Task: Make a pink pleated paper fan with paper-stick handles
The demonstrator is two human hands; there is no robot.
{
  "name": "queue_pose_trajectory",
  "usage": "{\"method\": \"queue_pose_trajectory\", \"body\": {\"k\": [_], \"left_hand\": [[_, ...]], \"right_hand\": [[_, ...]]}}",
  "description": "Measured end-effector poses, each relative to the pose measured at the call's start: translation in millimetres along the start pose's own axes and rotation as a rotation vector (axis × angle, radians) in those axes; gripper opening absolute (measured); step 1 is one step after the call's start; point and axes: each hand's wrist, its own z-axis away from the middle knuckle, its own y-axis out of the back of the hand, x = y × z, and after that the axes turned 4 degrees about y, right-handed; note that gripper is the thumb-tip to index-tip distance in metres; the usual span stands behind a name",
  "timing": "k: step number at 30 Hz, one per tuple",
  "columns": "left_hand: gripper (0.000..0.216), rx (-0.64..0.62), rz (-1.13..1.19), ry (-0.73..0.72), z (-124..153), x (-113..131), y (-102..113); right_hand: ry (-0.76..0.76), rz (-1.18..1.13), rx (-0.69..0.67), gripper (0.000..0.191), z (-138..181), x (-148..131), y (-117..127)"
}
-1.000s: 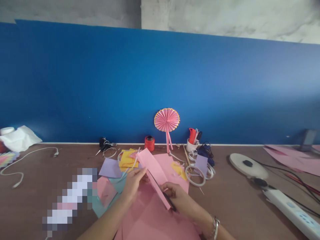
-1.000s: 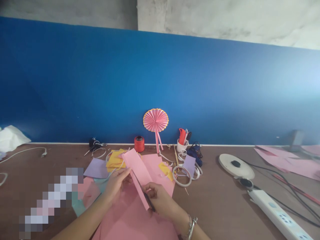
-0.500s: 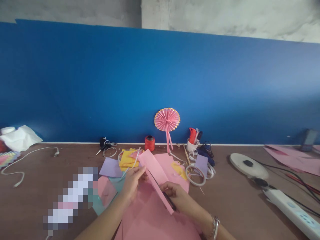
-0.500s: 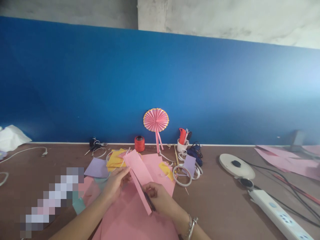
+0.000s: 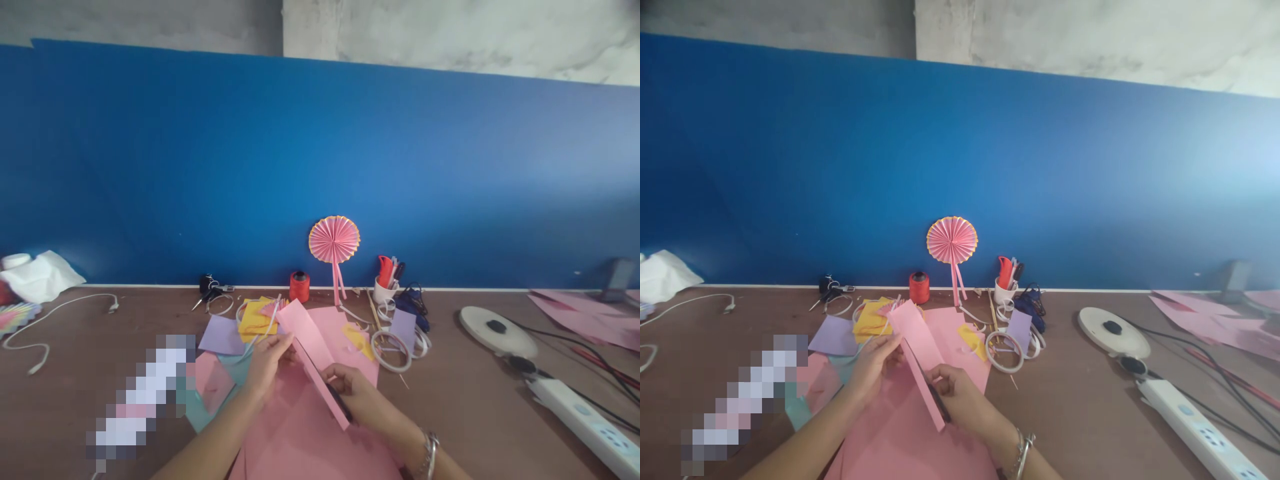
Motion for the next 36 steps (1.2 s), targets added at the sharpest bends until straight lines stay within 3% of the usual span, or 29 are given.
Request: {"method": "queue_pose_trajectory", "body": {"k": [10, 17, 36], "left_hand": [[0.031, -0.027, 0.018, 0.055, 4.6, 1.6, -4.1], [0.031, 0.022, 0.085, -0.002, 1.3, 3.9, -0.9], [0.033, -0.003, 0.022, 0.01, 3.5, 0.5, -2.8]], "right_hand": [[0.02, 0.015, -0.005, 0.022, -0.3, -0.2, 0.1], [0.004, 0.024, -0.001, 0.024, -1.9, 4.6, 1.4], [0.028, 0.024, -0.01, 0.023, -1.1, 4.7, 0.8]]}}
